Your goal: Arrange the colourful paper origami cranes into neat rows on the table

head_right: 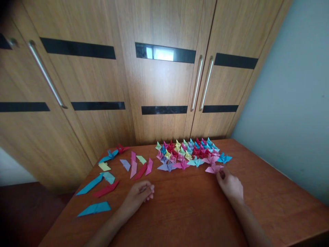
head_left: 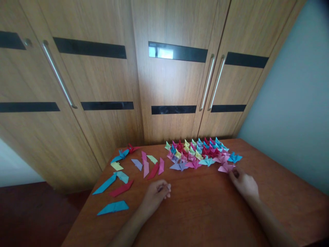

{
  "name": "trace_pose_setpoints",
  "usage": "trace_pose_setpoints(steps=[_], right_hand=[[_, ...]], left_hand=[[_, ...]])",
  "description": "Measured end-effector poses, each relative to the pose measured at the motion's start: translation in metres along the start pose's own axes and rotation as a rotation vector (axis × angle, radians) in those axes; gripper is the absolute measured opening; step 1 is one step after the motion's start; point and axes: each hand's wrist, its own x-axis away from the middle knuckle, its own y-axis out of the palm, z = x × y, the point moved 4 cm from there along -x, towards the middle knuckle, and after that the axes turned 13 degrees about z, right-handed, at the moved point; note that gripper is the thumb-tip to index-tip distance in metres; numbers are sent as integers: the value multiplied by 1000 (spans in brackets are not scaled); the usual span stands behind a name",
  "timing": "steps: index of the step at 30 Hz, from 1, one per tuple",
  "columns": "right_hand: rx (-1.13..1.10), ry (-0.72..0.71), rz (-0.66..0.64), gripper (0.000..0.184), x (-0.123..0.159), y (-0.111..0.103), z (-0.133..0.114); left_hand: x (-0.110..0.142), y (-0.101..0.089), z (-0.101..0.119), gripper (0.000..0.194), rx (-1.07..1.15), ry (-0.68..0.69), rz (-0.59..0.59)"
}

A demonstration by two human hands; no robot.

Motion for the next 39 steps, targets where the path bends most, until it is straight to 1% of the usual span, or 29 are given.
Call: trace_pose_setpoints(steps=[5, 12, 18, 30, 35, 39], right_hand=[[119, 26, -25, 33, -1, 2, 1], [174, 71, -56, 35, -7, 4, 4], [182, 71, -78, 36, -8, 5, 3], [180, 118, -112, 38, -7, 4, 1], [189, 129, -131, 37, -8, 5, 1], [192, 117, -118, 37, -8, 5, 0]], left_hand=[[-1, -1, 1, 30, -14, -7, -4], [0, -1, 3, 29, -24, -26, -9], [-1, 0, 2, 30, -43, -22, -22], [-1, 0, 1, 29, -40, -33, -21], [-3, 0, -2, 30, -31, -29, -34], [-4, 0, -4, 29, -27, -31, -35]])
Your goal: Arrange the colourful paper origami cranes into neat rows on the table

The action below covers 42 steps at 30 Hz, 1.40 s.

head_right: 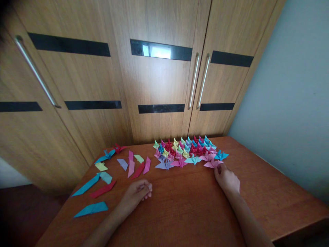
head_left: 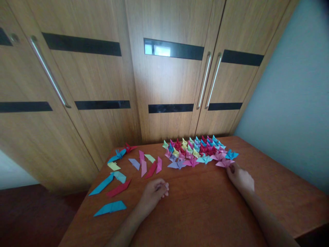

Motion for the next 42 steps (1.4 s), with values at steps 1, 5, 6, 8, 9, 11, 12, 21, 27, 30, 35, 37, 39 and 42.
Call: trace_pose_setpoints(steps=[1, 5, 6, 8, 9, 11, 12, 21, 27, 30, 35, 37, 39, 42], right_hand=[[-2, -3, 10, 36, 0, 0, 0], [-40, 14, 75, 37, 3, -4, 3], [-57, 31, 102, 37, 5, -6, 3], [-117, 64, 171, 36, 10, -12, 1], [-167, 70, 205, 36, 13, -16, -3], [-306, 36, 242, 35, 22, -23, -20], [-389, -4, 239, 34, 29, -26, -33], [-832, -462, -69, 30, 106, -28, -185], [-806, -538, -140, 25, 125, -11, -204], [-808, -558, -134, 24, 127, -10, -202], [-764, -586, -136, 23, 129, -11, -203], [-766, -588, -138, 23, 129, -11, -203], [-777, -584, -140, 23, 129, -10, -203], [-788, -576, -141, 22, 129, -9, -203]], left_hand=[[0, 0, 1, 29, 3, -4, 1], [2, -1, 5, 29, 8, -23, 13], [2, -1, 6, 29, 12, -27, 12], [3, 0, 8, 28, 17, -28, 9], [4, 0, 8, 28, 18, -24, 8], [4, 1, 7, 27, 17, -8, 6], [3, 1, 6, 26, 18, 0, 5], [-2, -33, 23, 23, -140, 243, 185], [-30, -123, 38, 28, -487, 312, 576], [-52, -175, 36, 38, -758, 171, 749], [-79, -215, 34, 48, -910, 68, 806], [-85, -215, 34, 42, -951, 73, 772], [-89, -211, 35, 34, -992, 88, 731], [-90, -208, 37, 27, -1040, 111, 685]])
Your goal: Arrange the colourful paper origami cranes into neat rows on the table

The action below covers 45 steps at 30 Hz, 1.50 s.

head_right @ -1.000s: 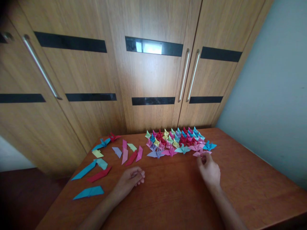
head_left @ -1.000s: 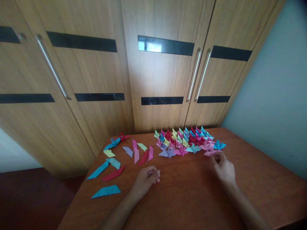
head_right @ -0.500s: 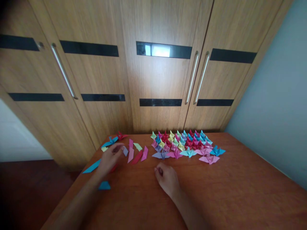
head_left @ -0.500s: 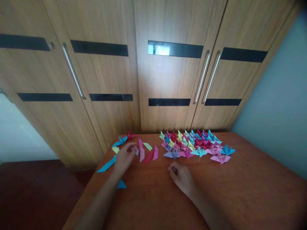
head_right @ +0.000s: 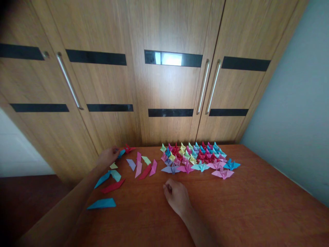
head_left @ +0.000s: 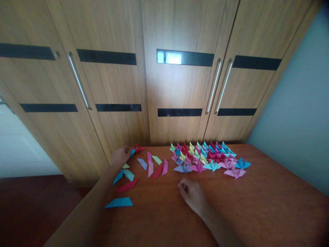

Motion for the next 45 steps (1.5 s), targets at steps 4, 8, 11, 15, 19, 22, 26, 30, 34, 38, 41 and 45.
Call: trace_pose_setpoints(steps=[4, 8, 11, 15, 19, 22, 26, 30, 34, 38, 41, 45], right_hand=[[-6, 2, -4, 22, 0, 0, 0], [-28, 2, 7, 23, 0, -2, -3], [-99, 33, -1, 26, -1, -5, -5], [-377, 136, -19, 31, -2, -10, -2], [-684, 298, -48, 41, 1, -12, 5], [-716, 360, -21, 43, 1, -14, 8], [-596, 332, -18, 32, -2, -13, 9], [-539, 309, -38, 28, -3, -10, 10], [-585, 341, -66, 26, -3, -11, 7], [-619, 373, -101, 28, -2, -13, 3], [-624, 357, -142, 28, -1, -11, 1], [-668, 310, -253, 28, 2, -9, -2]], left_hand=[[-5, -15, -3, 27, -24, 22, 7], [-2, -51, -3, 30, -30, 26, 87], [20, -71, 22, 27, 75, 124, 148], [80, -63, 85, 21, 249, 385, 51], [141, -31, 144, 20, 296, 637, -105], [172, -14, 172, 19, 282, 795, -121], [193, -8, 183, 19, 300, 884, -127], [195, -16, 172, 22, 460, 785, -100], [183, -12, 152, 36, 606, 503, -27], [176, 10, 146, 18, 724, 322, -234], [177, 23, 147, 14, 799, 251, -435], [177, 27, 144, 15, 874, 172, -536]])
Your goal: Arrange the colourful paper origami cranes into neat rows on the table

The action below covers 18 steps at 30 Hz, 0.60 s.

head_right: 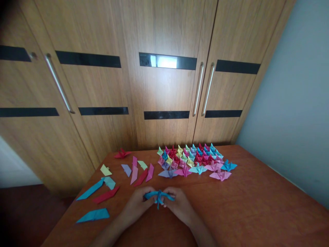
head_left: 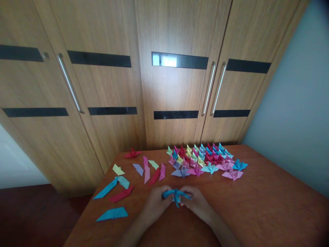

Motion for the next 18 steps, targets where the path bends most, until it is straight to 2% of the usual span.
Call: trace_pose_setpoints(steps=[3, 9, 13, 18], right_hand=[[-110, 41, -47, 29, 3, -2, -2], [-528, 190, -73, 23, 7, -5, -1], [-721, 262, -15, 22, 5, -7, 5], [-785, 251, 1, 23, 4, -11, 4]], left_hand=[[1, -2, 0, 21, 169, -69, -59], [7, -1, 2, 24, 595, -283, -178], [9, 1, -2, 21, 830, -381, -165], [8, -1, -6, 21, 916, -408, -148]])
